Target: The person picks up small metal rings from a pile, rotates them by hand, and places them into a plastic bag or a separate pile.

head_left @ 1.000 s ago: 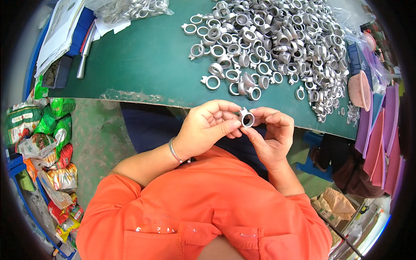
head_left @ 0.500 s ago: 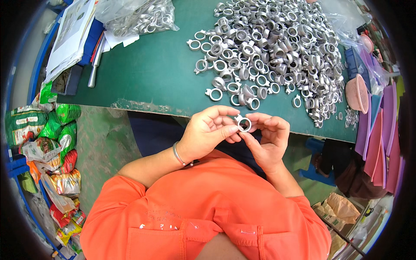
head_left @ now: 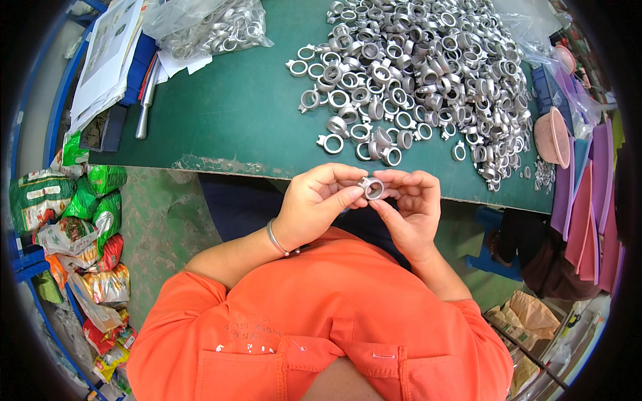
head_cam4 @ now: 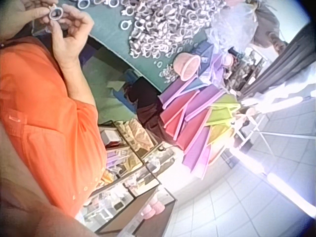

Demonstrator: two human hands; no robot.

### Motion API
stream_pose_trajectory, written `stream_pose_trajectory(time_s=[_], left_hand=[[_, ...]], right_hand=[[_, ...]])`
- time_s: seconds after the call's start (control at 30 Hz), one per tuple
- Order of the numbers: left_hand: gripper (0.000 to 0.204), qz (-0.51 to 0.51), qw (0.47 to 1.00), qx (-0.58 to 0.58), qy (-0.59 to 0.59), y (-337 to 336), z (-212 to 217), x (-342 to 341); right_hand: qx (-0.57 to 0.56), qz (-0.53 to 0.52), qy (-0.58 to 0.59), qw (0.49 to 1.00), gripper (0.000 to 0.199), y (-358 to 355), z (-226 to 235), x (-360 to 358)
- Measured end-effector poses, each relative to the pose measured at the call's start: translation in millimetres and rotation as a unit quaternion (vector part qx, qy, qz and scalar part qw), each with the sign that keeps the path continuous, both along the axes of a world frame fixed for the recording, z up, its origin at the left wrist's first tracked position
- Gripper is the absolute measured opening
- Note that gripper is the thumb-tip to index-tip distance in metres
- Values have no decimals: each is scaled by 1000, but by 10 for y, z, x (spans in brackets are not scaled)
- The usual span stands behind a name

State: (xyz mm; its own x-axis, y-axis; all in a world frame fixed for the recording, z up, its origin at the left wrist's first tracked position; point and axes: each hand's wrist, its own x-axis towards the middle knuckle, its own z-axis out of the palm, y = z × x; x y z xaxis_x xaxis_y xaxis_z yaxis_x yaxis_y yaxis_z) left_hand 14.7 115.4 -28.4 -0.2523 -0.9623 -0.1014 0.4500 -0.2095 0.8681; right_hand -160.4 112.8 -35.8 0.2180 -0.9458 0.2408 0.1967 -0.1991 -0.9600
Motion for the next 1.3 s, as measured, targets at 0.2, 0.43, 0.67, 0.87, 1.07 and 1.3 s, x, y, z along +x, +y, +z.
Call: stream_pose_trajectory(time_s=[0.2,0.43,0.67,0.87,1.07,1.3], left_hand=[[22,-16,981,-130,-141,13,-9,30],[23,-1,965,-184,-188,29,15,17],[20,-28,917,-242,-317,93,54,115],[22,-44,822,-292,-486,149,-319,187],[22,-81,898,-242,-359,105,-137,113],[20,-50,962,-158,-219,37,66,27]], right_hand=[[22,15,-33,999,46,32,-67,24],[19,23,-39,999,41,58,-49,47],[-196,-175,349,900,20,-161,134,-126],[-207,-165,471,841,21,-313,177,-91],[-44,-104,271,956,14,-232,122,-183],[128,57,-64,988,8,-90,113,-160]])
